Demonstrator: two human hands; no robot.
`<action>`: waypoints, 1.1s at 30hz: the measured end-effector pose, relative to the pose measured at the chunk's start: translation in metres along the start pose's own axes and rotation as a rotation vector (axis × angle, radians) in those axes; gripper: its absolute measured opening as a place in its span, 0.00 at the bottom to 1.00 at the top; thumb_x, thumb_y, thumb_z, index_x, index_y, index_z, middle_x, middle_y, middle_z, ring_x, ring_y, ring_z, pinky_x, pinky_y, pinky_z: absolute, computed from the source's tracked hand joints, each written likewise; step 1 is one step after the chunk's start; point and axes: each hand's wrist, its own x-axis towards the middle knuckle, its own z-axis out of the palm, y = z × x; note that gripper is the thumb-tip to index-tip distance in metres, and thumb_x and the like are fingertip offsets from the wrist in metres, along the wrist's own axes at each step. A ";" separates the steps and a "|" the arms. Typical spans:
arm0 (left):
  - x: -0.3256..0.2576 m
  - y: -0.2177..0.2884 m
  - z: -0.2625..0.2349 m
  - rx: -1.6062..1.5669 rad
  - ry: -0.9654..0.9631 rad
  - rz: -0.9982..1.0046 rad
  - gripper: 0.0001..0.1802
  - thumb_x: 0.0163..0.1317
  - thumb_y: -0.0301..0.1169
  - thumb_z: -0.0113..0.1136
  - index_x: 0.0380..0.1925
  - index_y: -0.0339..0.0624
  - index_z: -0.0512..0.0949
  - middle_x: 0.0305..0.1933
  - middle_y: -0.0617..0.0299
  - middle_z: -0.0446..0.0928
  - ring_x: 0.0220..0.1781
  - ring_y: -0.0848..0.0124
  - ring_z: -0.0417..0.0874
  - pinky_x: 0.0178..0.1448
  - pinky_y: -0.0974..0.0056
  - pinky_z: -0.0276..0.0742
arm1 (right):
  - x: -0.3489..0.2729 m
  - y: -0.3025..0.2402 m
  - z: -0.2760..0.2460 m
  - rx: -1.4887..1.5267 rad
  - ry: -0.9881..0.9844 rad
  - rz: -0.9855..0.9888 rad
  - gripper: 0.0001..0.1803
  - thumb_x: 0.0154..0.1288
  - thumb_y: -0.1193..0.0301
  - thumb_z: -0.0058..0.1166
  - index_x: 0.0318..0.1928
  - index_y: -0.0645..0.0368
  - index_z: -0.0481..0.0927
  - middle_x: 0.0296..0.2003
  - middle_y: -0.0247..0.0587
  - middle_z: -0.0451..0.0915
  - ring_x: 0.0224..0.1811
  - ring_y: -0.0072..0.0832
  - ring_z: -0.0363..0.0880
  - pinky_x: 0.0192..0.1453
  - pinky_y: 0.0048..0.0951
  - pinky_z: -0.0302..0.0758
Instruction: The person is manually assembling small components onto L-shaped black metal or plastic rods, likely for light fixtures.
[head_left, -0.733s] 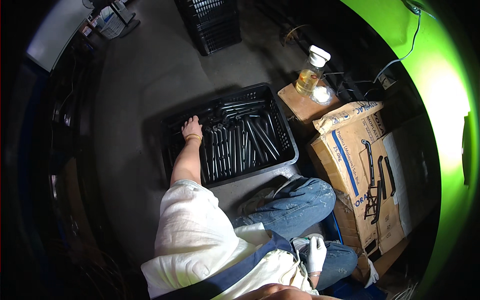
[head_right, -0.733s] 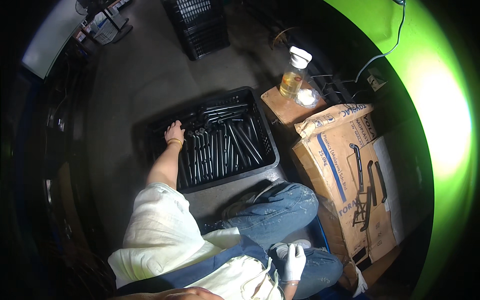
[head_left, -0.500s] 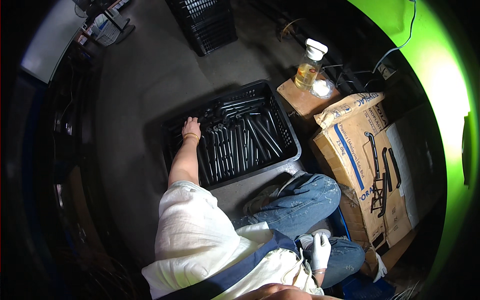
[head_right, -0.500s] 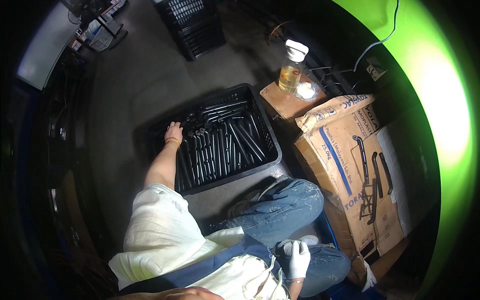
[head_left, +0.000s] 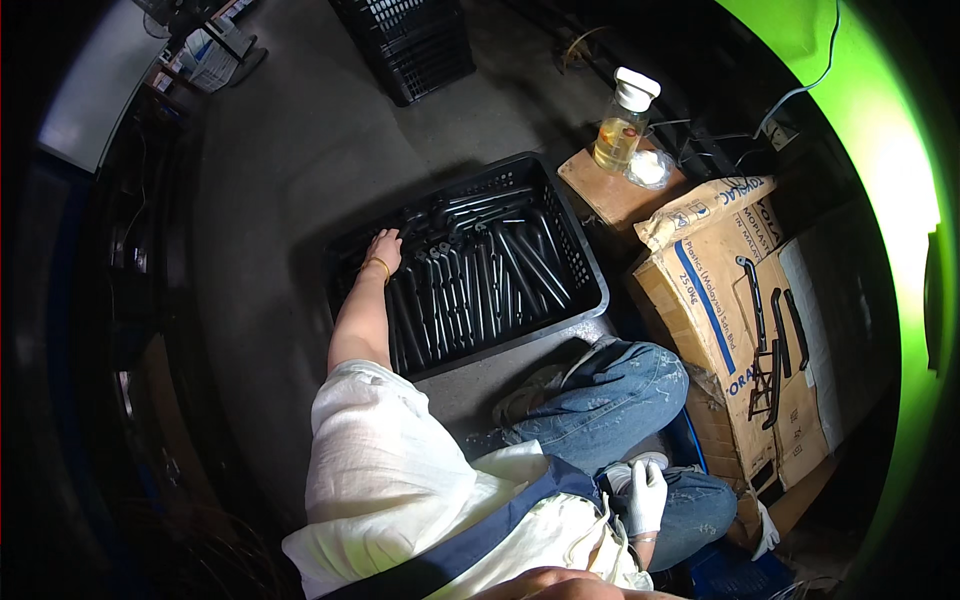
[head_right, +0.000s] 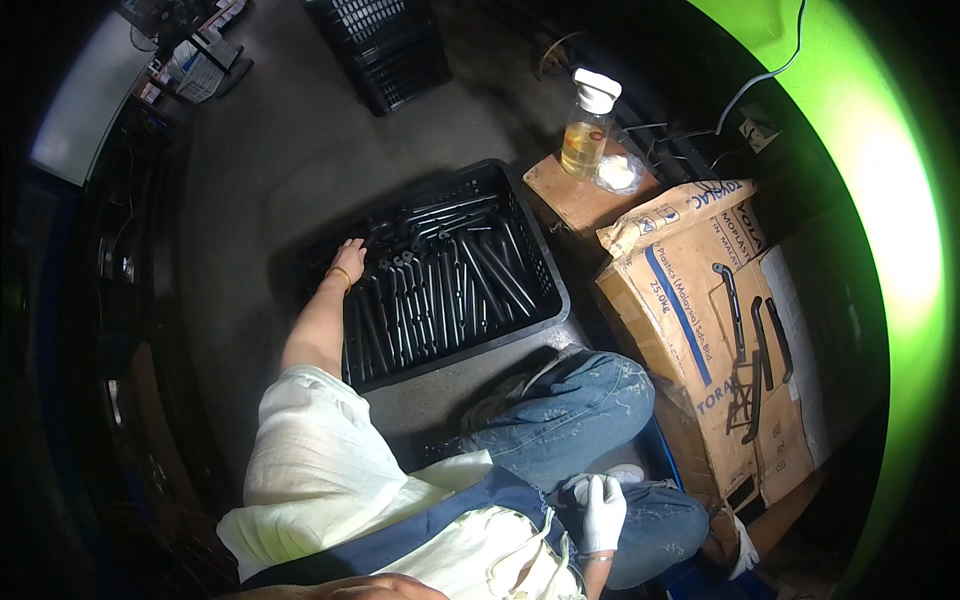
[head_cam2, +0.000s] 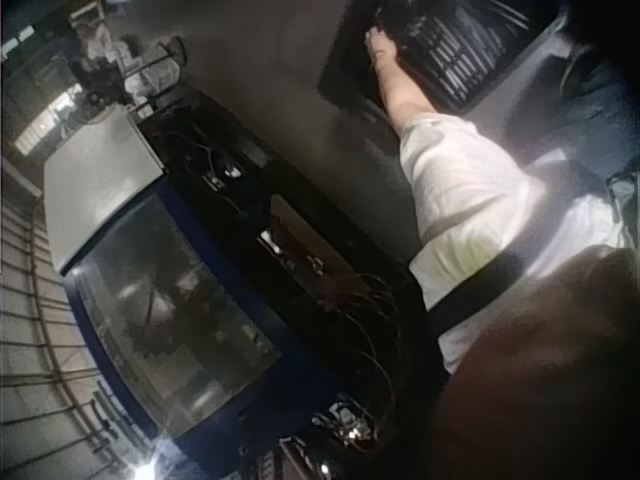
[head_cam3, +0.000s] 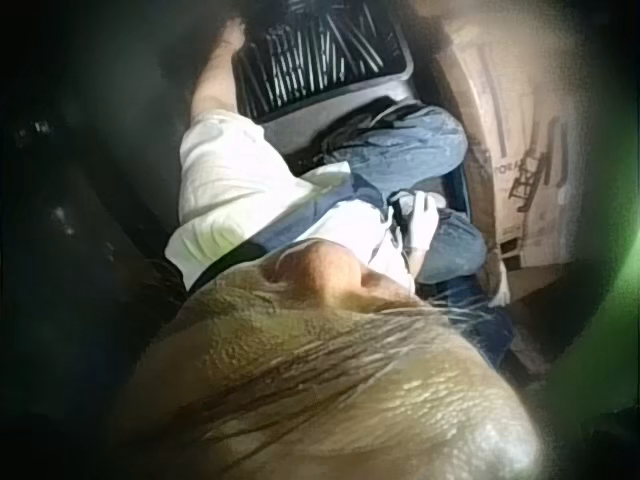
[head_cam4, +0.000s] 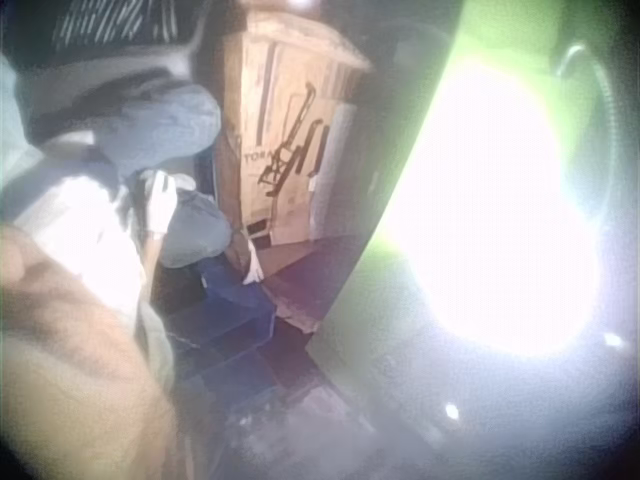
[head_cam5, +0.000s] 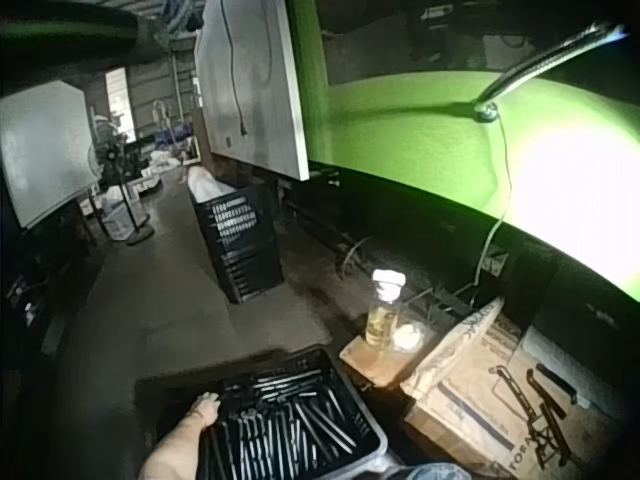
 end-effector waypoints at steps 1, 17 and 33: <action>-0.001 0.001 -0.002 0.001 -0.038 -0.003 0.19 0.70 0.33 0.50 0.58 0.41 0.72 0.63 0.47 0.71 0.67 0.48 0.69 0.69 0.50 0.67 | 0.000 -0.001 0.000 -0.001 0.000 0.002 0.11 0.71 0.69 0.52 0.38 0.68 0.79 0.29 0.35 0.79 0.32 0.16 0.71 0.37 0.22 0.71; -0.002 0.028 -0.020 0.222 0.172 0.049 0.21 0.63 0.32 0.59 0.58 0.52 0.74 0.61 0.59 0.70 0.62 0.56 0.73 0.62 0.51 0.72 | -0.001 -0.007 -0.003 -0.084 0.021 -0.024 0.13 0.69 0.65 0.54 0.40 0.65 0.79 0.31 0.48 0.83 0.32 0.30 0.81 0.40 0.30 0.76; -0.166 0.449 -0.017 -0.268 0.385 1.386 0.31 0.56 0.23 0.59 0.63 0.42 0.69 0.59 0.49 0.70 0.63 0.51 0.68 0.69 0.52 0.62 | -0.029 0.043 -0.084 0.309 0.396 0.038 0.14 0.71 0.70 0.50 0.54 0.56 0.77 0.22 0.36 0.75 0.26 0.20 0.79 0.28 0.26 0.73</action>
